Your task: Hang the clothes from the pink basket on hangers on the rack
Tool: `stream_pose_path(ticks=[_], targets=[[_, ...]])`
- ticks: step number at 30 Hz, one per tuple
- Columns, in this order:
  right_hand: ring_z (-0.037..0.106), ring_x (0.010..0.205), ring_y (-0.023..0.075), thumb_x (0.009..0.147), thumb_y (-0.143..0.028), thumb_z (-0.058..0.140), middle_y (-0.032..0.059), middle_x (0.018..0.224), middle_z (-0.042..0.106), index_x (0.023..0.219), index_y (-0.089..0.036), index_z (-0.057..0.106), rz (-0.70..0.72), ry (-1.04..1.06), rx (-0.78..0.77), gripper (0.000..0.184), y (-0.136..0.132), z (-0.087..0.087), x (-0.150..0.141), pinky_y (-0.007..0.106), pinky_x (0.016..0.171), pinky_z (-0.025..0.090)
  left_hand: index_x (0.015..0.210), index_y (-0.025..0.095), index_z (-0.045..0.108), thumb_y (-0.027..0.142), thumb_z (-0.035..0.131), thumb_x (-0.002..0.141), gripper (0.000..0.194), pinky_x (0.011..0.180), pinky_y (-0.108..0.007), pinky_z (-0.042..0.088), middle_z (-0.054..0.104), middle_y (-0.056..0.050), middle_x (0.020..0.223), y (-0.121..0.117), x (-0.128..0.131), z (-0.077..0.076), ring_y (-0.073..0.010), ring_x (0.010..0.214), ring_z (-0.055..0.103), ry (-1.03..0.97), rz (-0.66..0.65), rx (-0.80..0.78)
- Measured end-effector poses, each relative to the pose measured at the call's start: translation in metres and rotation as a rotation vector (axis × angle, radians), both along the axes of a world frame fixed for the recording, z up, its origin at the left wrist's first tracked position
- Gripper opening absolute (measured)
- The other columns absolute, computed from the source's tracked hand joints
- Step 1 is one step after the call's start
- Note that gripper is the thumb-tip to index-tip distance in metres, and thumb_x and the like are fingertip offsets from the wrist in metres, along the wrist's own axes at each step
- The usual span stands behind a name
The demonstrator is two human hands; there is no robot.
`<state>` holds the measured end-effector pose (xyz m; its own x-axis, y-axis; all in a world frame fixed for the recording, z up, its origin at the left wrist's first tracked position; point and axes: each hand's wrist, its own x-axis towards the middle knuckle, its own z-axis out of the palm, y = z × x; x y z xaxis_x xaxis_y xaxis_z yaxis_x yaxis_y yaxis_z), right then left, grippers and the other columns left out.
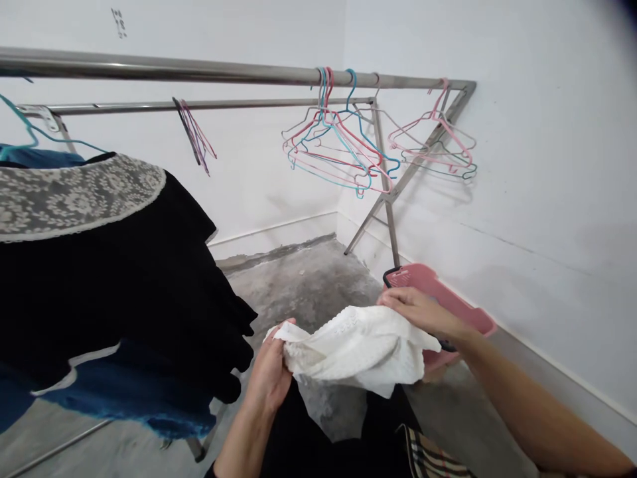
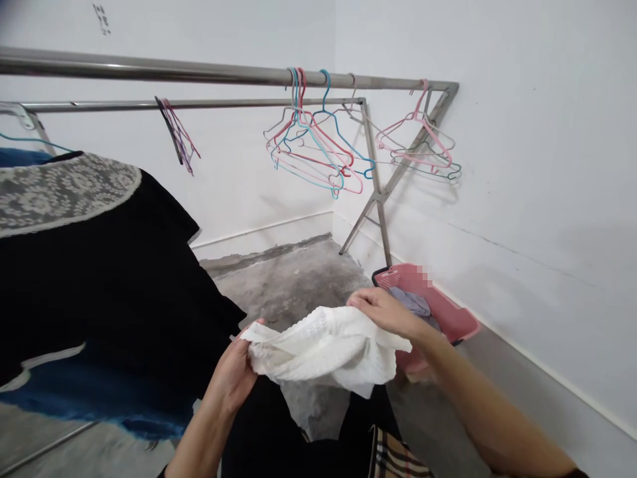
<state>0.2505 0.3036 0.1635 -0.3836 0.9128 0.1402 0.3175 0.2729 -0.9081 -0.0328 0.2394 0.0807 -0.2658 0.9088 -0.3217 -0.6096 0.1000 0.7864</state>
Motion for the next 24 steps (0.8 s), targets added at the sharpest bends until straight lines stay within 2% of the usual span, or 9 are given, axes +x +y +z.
stream_pose_path(ticks=[2,4,7,9,13,17,20,24], targets=[[0.06,0.077,0.0207,0.079,-0.042,0.067,0.0032,0.082,0.069,0.083,-0.026,0.074,-0.106,0.034,0.195,0.018,0.011,0.019,-0.005,0.032,0.069,0.046,0.099,0.017,0.066,0.038,0.083,0.061,0.046,0.056,-0.019,0.044,0.061,0.003,0.075,-0.011,0.003,0.011,-0.0091,0.062,0.057,0.023,-0.046,0.032],[0.061,0.082,0.0207,0.078,-0.04,0.065,0.0042,0.089,0.07,0.091,-0.025,0.073,-0.248,0.051,0.471,0.021,0.027,0.043,-0.011,0.032,0.075,0.047,0.095,0.018,0.064,0.042,0.084,0.06,0.047,0.052,-0.019,0.041,0.059,0.004,0.069,-0.018,0.007,0.017,-0.0087,0.056,0.054,0.066,-0.116,0.057],[0.06,0.081,0.0199,0.082,-0.035,0.058,0.007,0.094,0.067,0.097,-0.021,0.071,-0.401,-0.023,0.832,0.024,0.059,0.082,-0.02,0.032,0.075,0.048,0.092,0.018,0.062,0.046,0.084,0.059,0.049,0.049,-0.02,0.036,0.057,0.004,0.061,-0.024,0.011,0.017,-0.0082,0.05,0.049,0.125,-0.198,0.07],[0.059,0.08,0.0202,0.083,-0.03,0.056,0.0089,0.097,0.066,0.102,-0.018,0.069,-0.472,-0.129,0.97,0.026,0.082,0.106,-0.027,0.034,0.078,0.049,0.091,0.018,0.062,0.048,0.083,0.059,0.049,0.047,-0.019,0.033,0.055,0.005,0.058,-0.024,0.011,0.013,-0.0072,0.047,0.046,0.144,-0.21,0.065],[0.058,0.098,0.0269,0.085,-0.027,0.056,0.0146,0.109,0.063,0.11,-0.016,0.065,-0.617,-0.42,1.011,0.029,0.122,0.14,-0.046,0.041,0.092,0.045,0.09,0.019,0.062,0.048,0.082,0.06,0.046,0.047,-0.019,0.031,0.051,0.006,0.054,-0.024,0.004,0.003,-0.007,0.045,0.043,0.188,-0.204,0.04],[0.055,0.107,0.0328,0.088,-0.027,0.053,0.0211,0.113,0.062,0.111,-0.01,0.064,-0.707,-0.675,0.946,0.031,0.151,0.156,-0.063,0.045,0.093,0.043,0.085,0.018,0.063,0.042,0.077,0.065,0.034,0.049,-0.019,0.033,0.056,0.004,0.059,-0.023,-0.006,-0.008,-0.008,0.048,0.045,0.339,-0.234,0.096],[0.057,0.104,0.0334,0.089,-0.021,0.047,0.022,0.11,0.064,0.106,-0.009,0.065,-0.723,-0.751,0.909,0.028,0.159,0.164,-0.072,0.045,0.09,0.043,0.075,0.017,0.062,0.034,0.075,0.063,0.025,0.051,-0.019,0.036,0.058,0.002,0.062,-0.022,-0.011,-0.018,-0.0086,0.051,0.047,0.445,-0.234,0.118],[0.059,0.102,0.0328,0.089,-0.018,0.044,0.0194,0.109,0.065,0.106,-0.011,0.064,-0.739,-0.741,0.862,0.027,0.149,0.168,-0.083,0.046,0.089,0.044,0.068,0.017,0.058,0.031,0.069,0.064,0.019,0.051,-0.019,0.036,0.058,0.001,0.061,-0.024,-0.016,-0.026,-0.0095,0.052,0.047,0.509,-0.241,0.122]])
